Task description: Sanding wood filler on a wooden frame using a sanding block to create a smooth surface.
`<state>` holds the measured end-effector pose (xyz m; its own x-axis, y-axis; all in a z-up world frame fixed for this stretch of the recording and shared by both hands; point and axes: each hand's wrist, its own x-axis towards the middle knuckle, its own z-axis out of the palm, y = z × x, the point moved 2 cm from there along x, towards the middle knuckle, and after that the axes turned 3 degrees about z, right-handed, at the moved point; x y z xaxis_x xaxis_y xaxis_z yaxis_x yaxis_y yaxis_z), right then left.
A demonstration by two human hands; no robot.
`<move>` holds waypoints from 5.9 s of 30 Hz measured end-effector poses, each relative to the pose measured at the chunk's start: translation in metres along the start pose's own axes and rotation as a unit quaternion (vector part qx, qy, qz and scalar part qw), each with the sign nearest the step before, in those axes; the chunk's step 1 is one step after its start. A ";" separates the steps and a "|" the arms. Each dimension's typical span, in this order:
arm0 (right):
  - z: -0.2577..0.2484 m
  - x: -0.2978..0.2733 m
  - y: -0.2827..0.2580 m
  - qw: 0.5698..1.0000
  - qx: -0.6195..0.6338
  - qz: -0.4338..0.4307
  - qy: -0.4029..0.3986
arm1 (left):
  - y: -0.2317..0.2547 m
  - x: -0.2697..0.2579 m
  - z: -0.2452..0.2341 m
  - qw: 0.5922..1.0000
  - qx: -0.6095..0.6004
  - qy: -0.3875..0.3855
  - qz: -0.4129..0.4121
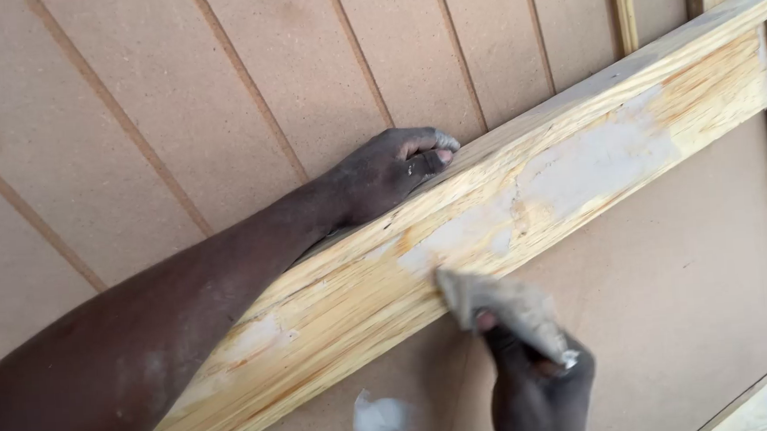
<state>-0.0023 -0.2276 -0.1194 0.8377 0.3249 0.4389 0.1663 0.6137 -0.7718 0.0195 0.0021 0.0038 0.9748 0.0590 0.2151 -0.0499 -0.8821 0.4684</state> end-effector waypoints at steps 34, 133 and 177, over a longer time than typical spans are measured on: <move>-0.009 0.048 0.001 0.994 -0.047 -0.090 0.048 | 0.004 -0.003 0.000 0.999 -0.029 0.016 -0.027; -0.115 0.115 0.040 0.965 0.031 0.117 0.233 | 0.011 0.004 0.001 0.995 -0.023 0.014 -0.095; -0.024 0.060 0.018 0.902 0.263 0.129 0.319 | 0.004 0.002 -0.002 0.996 -0.051 0.018 -0.070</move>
<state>0.0635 -0.2141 -0.1179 0.9700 0.1281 -0.2065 -0.2050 0.8875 -0.4126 0.0210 -0.0007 0.0081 0.9653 0.1969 0.1718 0.0625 -0.8124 0.5798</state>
